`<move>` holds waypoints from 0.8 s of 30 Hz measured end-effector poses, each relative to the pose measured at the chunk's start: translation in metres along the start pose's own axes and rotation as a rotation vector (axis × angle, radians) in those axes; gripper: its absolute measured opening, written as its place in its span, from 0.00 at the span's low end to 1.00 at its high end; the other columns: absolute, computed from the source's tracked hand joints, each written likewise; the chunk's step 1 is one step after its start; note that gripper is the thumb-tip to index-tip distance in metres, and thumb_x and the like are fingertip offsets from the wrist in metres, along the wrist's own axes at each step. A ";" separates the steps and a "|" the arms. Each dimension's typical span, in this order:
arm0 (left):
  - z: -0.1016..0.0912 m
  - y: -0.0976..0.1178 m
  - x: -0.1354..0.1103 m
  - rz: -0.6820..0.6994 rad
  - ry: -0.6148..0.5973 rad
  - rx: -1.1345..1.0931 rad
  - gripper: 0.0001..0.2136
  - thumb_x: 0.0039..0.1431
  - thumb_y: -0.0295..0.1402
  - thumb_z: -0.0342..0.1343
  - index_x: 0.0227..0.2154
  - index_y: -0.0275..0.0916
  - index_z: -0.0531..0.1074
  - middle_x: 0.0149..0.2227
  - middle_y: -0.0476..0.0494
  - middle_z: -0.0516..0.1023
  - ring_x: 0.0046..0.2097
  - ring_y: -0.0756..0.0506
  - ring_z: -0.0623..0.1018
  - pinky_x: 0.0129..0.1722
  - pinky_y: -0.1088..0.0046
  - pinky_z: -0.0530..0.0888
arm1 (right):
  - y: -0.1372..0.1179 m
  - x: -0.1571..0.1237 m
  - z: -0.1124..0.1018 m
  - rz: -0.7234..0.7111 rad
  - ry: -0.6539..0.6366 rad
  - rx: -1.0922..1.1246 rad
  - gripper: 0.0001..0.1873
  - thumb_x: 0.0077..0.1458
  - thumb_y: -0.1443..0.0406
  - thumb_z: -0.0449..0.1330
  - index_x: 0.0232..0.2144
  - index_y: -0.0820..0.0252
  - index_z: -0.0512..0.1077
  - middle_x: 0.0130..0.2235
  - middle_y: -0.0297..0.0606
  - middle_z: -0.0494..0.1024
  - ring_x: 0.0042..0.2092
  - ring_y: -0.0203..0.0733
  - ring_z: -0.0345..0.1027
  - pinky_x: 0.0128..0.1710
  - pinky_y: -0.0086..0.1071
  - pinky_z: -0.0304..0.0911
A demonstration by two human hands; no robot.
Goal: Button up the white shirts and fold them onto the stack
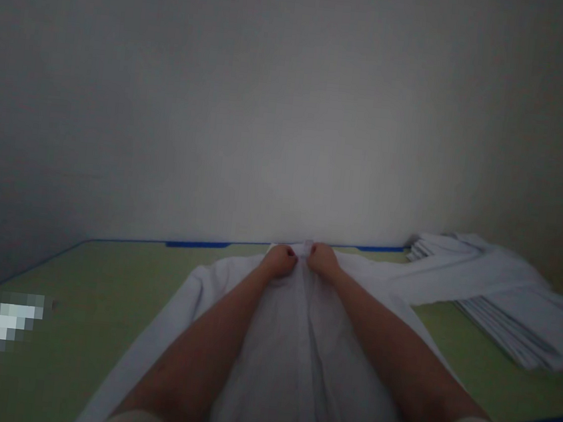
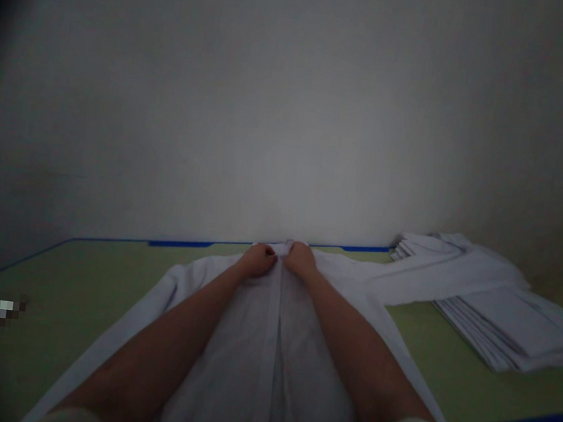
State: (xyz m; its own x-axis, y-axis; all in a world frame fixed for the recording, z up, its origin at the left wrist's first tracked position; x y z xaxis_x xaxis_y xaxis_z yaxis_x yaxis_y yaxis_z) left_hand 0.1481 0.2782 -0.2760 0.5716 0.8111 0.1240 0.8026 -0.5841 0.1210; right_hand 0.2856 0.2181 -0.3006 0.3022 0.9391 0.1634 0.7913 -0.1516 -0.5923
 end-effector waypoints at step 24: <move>-0.030 0.016 0.026 0.108 -0.004 -0.111 0.16 0.51 0.42 0.53 0.35 0.34 0.75 0.33 0.41 0.77 0.34 0.48 0.73 0.32 0.76 0.64 | 0.035 0.025 -0.005 -0.074 0.167 0.525 0.22 0.56 0.55 0.47 0.30 0.64 0.74 0.29 0.39 0.74 0.32 0.36 0.64 0.31 0.26 0.56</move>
Point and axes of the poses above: each hand's wrist, its own x-axis towards the middle knuckle, its own z-axis out of the palm, y = z × x, the point moved 1 cm from there along x, towards the middle knuckle
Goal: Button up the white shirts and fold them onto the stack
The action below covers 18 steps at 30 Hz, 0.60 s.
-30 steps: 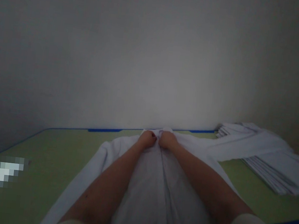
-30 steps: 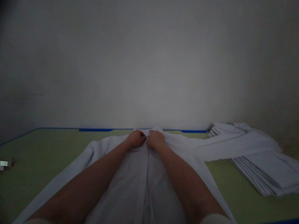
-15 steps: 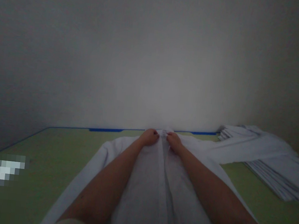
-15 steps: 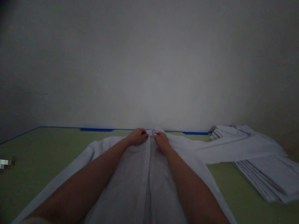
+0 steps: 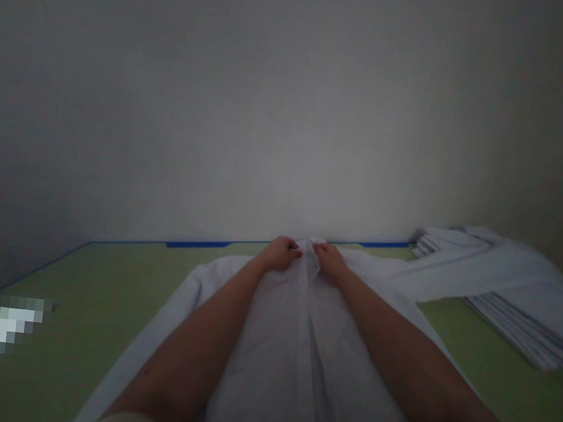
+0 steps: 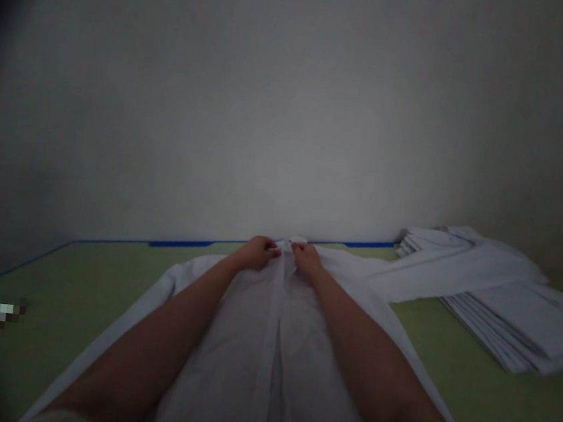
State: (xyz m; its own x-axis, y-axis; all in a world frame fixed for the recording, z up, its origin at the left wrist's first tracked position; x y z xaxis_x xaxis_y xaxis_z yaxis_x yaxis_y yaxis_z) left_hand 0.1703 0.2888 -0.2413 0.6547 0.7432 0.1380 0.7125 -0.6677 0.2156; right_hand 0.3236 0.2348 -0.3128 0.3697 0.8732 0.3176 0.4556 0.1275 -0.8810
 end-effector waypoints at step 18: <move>-0.014 0.016 0.007 -0.038 0.051 -0.114 0.16 0.53 0.41 0.51 0.31 0.32 0.76 0.18 0.46 0.73 0.25 0.50 0.71 0.31 0.77 0.66 | -0.008 0.013 -0.014 -0.084 -0.025 0.118 0.18 0.46 0.67 0.50 0.40 0.63 0.71 0.27 0.34 0.72 0.27 0.33 0.62 0.27 0.23 0.57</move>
Point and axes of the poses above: each hand's wrist, its own x-axis towards the middle knuckle, its own z-axis out of the palm, y = z × x, the point moved 1 cm from there along x, towards the middle knuckle
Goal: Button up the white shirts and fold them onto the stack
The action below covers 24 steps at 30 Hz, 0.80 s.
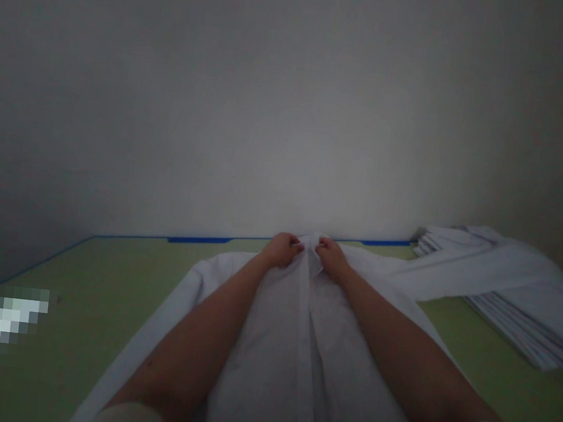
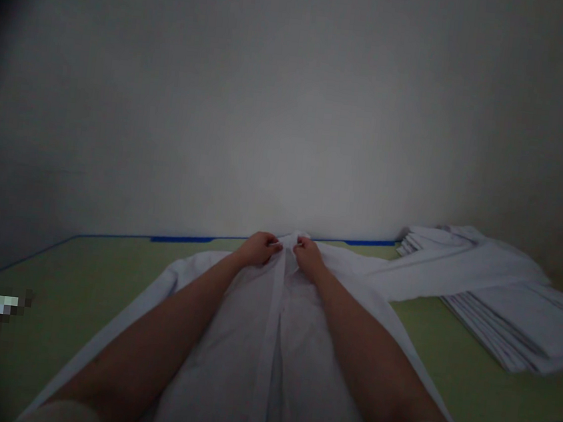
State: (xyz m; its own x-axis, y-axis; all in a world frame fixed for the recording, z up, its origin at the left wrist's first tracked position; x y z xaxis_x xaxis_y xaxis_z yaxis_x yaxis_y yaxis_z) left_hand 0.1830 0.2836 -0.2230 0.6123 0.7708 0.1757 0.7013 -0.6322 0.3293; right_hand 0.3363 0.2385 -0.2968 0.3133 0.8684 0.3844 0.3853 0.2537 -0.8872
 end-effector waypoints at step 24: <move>-0.002 0.013 0.017 0.119 0.057 0.030 0.16 0.52 0.42 0.52 0.32 0.34 0.75 0.20 0.47 0.74 0.23 0.51 0.71 0.26 0.78 0.63 | -0.017 0.022 -0.009 -0.152 -0.053 -0.216 0.14 0.54 0.63 0.50 0.38 0.61 0.74 0.38 0.38 0.76 0.40 0.37 0.67 0.42 0.30 0.60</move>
Point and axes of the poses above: each hand's wrist, its own x-axis towards the middle knuckle, its own z-axis out of the palm, y = z × x, the point moved 1 cm from there along x, towards the middle knuckle
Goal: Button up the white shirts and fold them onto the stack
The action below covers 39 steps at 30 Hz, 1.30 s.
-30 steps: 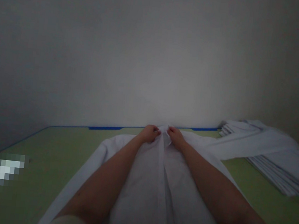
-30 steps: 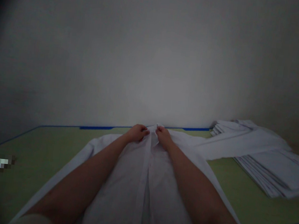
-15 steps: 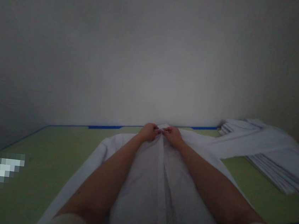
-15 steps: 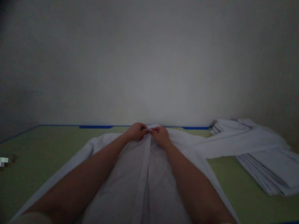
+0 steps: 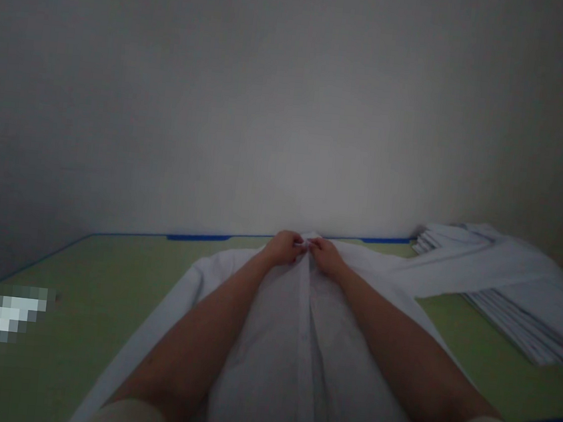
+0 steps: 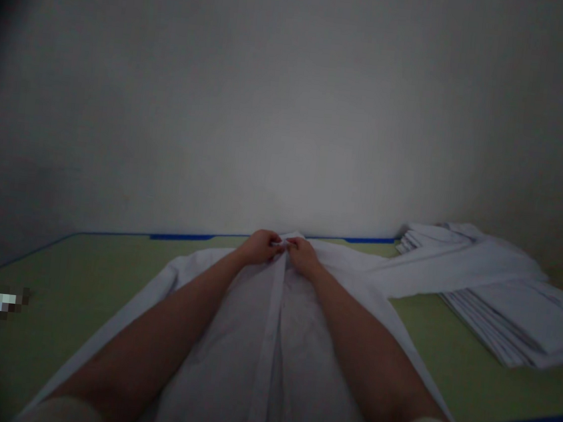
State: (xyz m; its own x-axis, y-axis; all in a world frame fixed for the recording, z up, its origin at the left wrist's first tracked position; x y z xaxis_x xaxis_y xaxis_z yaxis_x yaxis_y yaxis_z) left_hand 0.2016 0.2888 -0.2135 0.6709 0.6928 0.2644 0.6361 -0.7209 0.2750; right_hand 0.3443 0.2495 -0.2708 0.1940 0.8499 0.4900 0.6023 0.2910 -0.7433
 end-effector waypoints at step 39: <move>-0.017 0.027 0.023 0.120 0.074 0.265 0.12 0.49 0.35 0.53 0.33 0.37 0.77 0.36 0.37 0.78 0.40 0.44 0.74 0.41 0.74 0.66 | -0.004 0.023 -0.036 -0.126 -0.023 -0.095 0.10 0.48 0.64 0.56 0.30 0.64 0.74 0.29 0.37 0.75 0.30 0.35 0.65 0.32 0.26 0.57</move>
State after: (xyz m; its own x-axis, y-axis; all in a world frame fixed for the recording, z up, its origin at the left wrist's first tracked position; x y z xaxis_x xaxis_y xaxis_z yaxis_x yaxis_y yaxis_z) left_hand 0.2282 0.2852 -0.1845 0.7235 0.5949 0.3502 0.6382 -0.7698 -0.0109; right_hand 0.3749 0.2524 -0.2401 0.0950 0.8196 0.5650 0.6913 0.3541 -0.6299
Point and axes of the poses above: each hand's wrist, its own x-axis towards the middle knuckle, its own z-axis out of the palm, y = z × x, the point moved 1 cm from there along x, towards the middle knuckle
